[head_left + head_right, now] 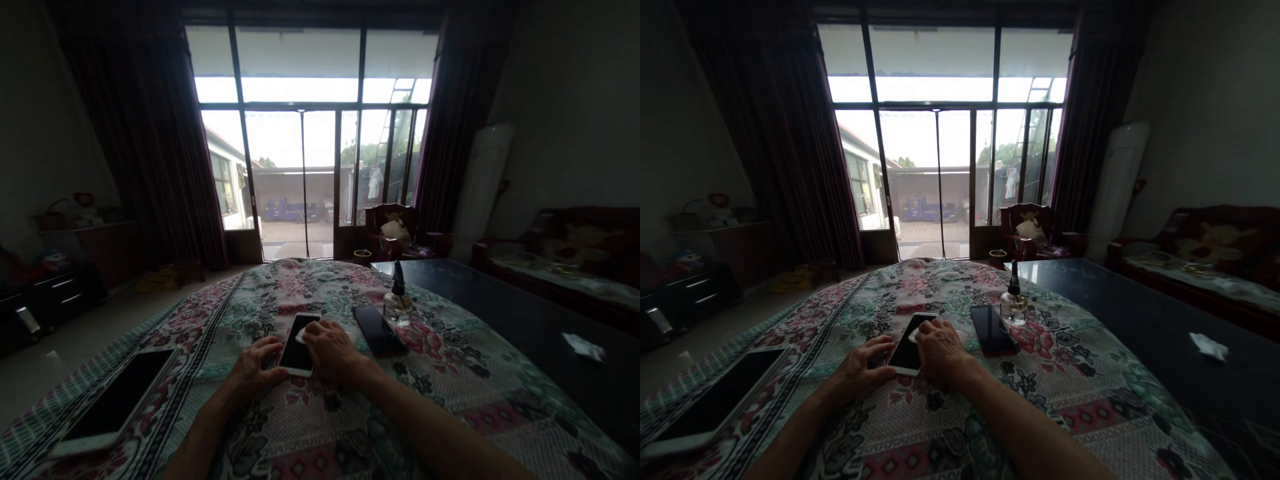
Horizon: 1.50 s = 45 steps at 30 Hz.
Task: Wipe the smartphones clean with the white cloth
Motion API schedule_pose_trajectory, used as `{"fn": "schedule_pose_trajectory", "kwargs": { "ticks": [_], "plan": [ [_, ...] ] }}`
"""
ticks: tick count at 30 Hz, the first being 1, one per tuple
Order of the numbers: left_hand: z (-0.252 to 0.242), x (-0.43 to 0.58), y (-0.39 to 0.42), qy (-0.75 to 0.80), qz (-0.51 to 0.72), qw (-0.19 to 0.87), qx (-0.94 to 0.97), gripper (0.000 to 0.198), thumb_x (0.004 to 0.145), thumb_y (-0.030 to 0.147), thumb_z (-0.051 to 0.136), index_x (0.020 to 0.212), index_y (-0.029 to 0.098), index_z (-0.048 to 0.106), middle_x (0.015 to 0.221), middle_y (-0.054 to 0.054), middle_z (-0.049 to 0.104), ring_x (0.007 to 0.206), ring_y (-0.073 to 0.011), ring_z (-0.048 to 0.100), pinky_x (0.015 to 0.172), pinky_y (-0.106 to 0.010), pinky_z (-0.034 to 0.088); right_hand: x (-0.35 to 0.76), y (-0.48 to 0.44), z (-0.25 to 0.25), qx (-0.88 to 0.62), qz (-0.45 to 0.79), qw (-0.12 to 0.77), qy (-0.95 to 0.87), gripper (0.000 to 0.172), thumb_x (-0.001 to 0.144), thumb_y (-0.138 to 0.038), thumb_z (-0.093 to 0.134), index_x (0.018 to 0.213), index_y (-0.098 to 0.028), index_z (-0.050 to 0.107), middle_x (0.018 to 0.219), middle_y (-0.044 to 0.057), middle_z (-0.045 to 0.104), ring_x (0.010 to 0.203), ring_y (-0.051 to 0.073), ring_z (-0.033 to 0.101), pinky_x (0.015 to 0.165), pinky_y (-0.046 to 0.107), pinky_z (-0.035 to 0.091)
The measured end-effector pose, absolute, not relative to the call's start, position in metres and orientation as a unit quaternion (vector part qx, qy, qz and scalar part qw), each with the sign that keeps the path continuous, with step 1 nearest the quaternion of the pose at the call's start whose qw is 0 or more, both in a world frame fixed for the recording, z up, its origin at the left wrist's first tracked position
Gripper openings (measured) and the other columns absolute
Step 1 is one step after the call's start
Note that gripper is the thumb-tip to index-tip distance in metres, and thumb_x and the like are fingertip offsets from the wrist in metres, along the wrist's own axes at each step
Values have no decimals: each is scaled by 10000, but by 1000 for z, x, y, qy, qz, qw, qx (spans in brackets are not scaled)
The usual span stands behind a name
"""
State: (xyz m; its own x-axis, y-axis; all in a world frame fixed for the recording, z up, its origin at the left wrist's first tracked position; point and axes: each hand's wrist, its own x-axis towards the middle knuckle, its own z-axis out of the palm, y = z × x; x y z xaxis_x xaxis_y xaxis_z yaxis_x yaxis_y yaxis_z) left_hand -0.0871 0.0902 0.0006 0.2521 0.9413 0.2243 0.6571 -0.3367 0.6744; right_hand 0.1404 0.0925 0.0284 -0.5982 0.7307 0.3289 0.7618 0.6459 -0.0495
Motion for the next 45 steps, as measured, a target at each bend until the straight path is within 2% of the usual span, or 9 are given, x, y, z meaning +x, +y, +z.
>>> {"fn": "schedule_pose_trajectory", "kwargs": {
  "ticks": [8, 14, 20, 28, 38, 45],
  "plan": [
    [-1, -90, 92, 515, 289, 238, 772, 449, 711, 453, 732, 1129, 288, 732, 1384, -57, 590, 1300, -310, 509, 1106, -409, 391, 135, 128, 29, -511, -43, 149, -845, 293, 953, -244, 389, 1011, -197, 672, 1147, 81, 635, 1051, 235, 522, 888, 366, 352],
    [-1, -91, 92, 504, 294, 236, 778, 454, 708, 466, 748, 1129, 295, 733, 1373, -62, 597, 1280, -313, 527, 1097, -398, 405, 127, 128, 27, -500, -38, 153, -852, 269, 961, -275, 407, 1069, -216, 647, 1206, 65, 609, 1111, 242, 491, 904, 385, 331],
    [0, -90, 92, 504, 288, 233, 781, 458, 711, 448, 751, 1140, 287, 729, 1371, -67, 595, 1274, -308, 532, 1103, -390, 397, 123, 117, 29, -449, -37, 163, -878, 276, 980, -275, 384, 1037, -216, 648, 1179, 57, 618, 1083, 225, 494, 923, 386, 302],
    [5, -87, 89, 514, 277, 237, 777, 432, 747, 430, 725, 1164, 318, 712, 1392, -63, 575, 1290, -303, 516, 1093, -386, 397, 127, 131, 23, -557, -30, 177, -811, 274, 975, -250, 377, 1086, -210, 624, 1248, 83, 585, 1169, 268, 455, 984, 469, 251],
    [-5, -91, 96, 496, 293, 211, 790, 434, 725, 406, 749, 1150, 324, 718, 1328, -48, 624, 1234, -278, 559, 1075, -361, 413, 115, 111, 29, -440, -14, 168, -882, 290, 985, -262, 368, 987, -218, 654, 1173, 53, 630, 1121, 227, 490, 989, 425, 262],
    [0, -89, 91, 504, 301, 226, 778, 429, 727, 442, 742, 1141, 332, 721, 1348, -52, 616, 1258, -306, 543, 1074, -405, 415, 139, 130, 26, -569, -10, 168, -805, 314, 961, -234, 385, 1156, -231, 631, 1362, 73, 551, 1250, 276, 428, 1032, 479, 236]
  ]
}}
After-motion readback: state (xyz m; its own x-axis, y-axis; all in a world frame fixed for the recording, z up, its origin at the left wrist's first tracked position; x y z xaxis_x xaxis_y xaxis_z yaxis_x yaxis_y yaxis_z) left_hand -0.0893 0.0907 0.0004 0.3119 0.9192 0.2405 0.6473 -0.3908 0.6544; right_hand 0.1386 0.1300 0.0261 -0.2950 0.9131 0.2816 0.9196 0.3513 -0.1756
